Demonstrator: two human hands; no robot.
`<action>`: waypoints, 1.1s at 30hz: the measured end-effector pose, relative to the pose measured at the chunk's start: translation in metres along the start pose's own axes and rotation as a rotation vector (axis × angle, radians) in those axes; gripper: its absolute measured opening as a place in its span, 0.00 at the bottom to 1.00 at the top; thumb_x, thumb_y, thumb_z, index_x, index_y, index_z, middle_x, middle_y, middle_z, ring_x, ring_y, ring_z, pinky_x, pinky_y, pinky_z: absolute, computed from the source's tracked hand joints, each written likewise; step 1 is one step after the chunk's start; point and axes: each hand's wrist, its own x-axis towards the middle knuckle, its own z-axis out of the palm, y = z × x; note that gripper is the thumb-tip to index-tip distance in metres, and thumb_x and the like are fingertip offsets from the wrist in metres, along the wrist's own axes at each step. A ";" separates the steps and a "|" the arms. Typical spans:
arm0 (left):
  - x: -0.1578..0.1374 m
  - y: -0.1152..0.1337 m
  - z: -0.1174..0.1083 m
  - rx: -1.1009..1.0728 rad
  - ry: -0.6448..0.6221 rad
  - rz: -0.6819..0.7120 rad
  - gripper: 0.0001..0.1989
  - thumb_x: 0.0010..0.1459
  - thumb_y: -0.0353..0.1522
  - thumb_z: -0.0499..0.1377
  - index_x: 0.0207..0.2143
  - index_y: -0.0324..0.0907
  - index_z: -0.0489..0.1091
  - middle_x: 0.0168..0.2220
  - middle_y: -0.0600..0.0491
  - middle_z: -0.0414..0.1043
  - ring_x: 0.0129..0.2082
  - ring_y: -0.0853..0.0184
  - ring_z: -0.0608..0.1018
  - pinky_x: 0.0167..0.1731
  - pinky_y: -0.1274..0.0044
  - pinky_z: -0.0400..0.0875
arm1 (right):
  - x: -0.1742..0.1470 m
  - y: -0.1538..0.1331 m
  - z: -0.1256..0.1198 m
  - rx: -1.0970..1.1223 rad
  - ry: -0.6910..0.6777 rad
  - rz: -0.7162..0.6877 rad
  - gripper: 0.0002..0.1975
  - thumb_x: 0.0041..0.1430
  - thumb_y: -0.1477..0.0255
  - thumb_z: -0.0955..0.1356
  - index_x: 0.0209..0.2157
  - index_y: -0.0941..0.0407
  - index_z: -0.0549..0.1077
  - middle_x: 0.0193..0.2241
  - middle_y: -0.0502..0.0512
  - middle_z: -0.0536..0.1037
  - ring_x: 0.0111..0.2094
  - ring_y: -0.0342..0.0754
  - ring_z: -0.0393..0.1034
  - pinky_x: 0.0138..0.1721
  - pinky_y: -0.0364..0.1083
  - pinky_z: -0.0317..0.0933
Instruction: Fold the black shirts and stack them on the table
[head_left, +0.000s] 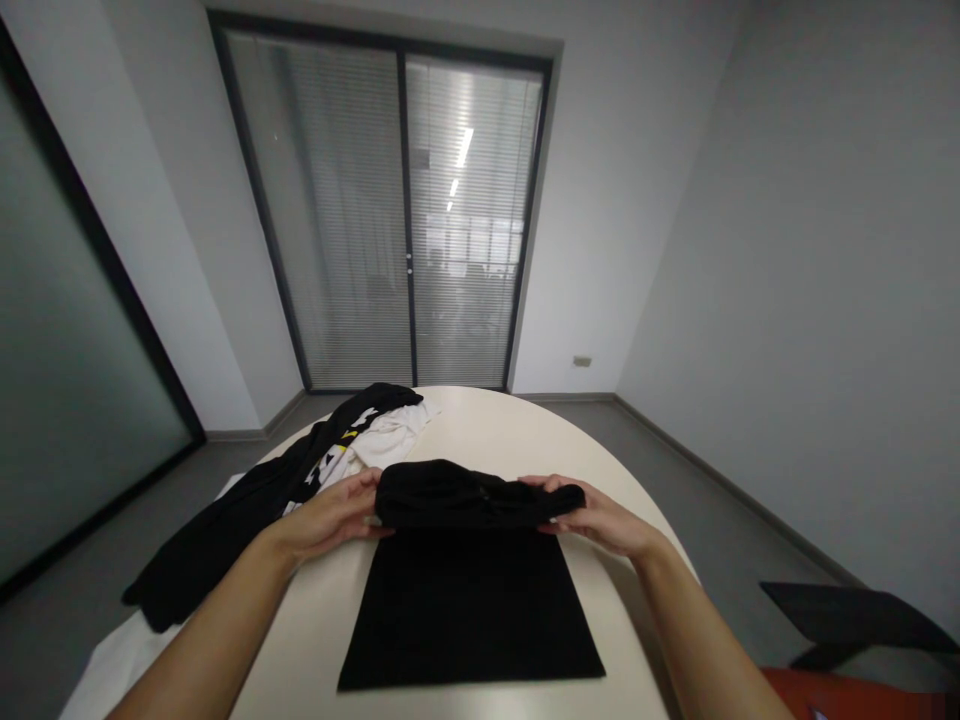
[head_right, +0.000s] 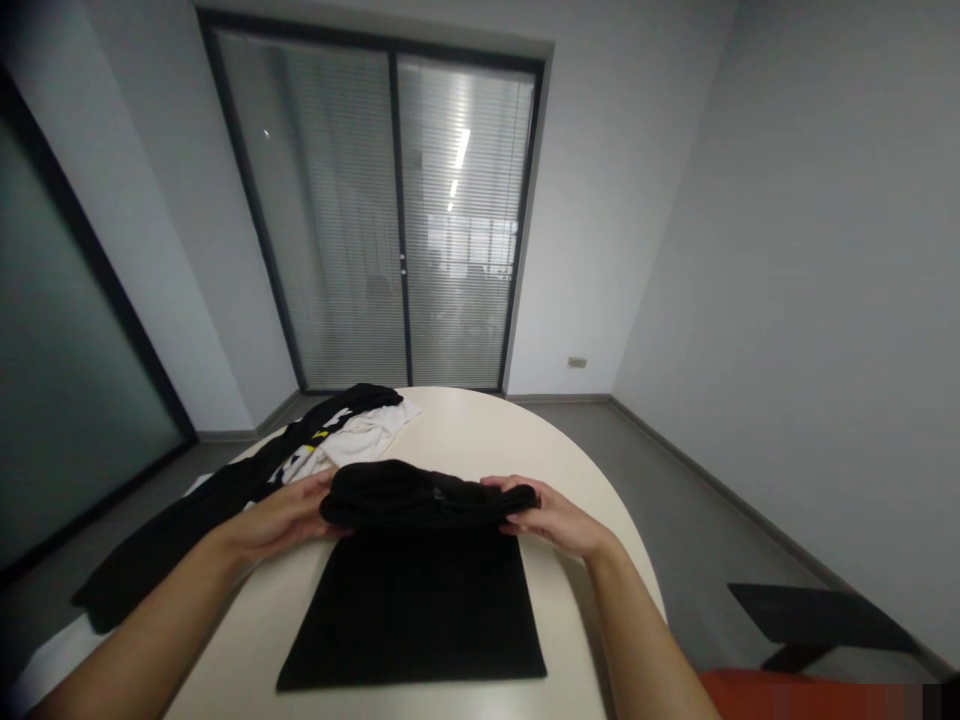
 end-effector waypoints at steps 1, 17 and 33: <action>0.001 -0.001 -0.001 0.009 -0.002 0.006 0.21 0.52 0.42 0.69 0.45 0.43 0.70 0.42 0.50 0.74 0.42 0.62 0.78 0.47 0.66 0.73 | 0.000 -0.001 0.001 -0.017 -0.015 -0.007 0.16 0.44 0.66 0.76 0.35 0.55 0.72 0.61 0.60 0.67 0.53 0.57 0.68 0.49 0.53 0.66; 0.001 0.000 0.000 0.240 -0.154 0.057 0.25 0.50 0.46 0.69 0.45 0.41 0.73 0.49 0.44 0.74 0.50 0.55 0.75 0.53 0.66 0.66 | -0.001 -0.005 -0.007 -0.246 -0.105 -0.156 0.14 0.46 0.68 0.74 0.30 0.54 0.66 0.61 0.63 0.67 0.63 0.63 0.58 0.59 0.57 0.51; 0.006 -0.004 -0.022 0.431 -0.239 0.068 0.16 0.52 0.44 0.67 0.33 0.41 0.71 0.51 0.45 0.72 0.52 0.57 0.72 0.51 0.69 0.62 | -0.006 -0.004 -0.006 -0.373 -0.353 0.034 0.19 0.39 0.67 0.79 0.31 0.55 0.72 0.66 0.60 0.59 0.67 0.59 0.50 0.66 0.57 0.42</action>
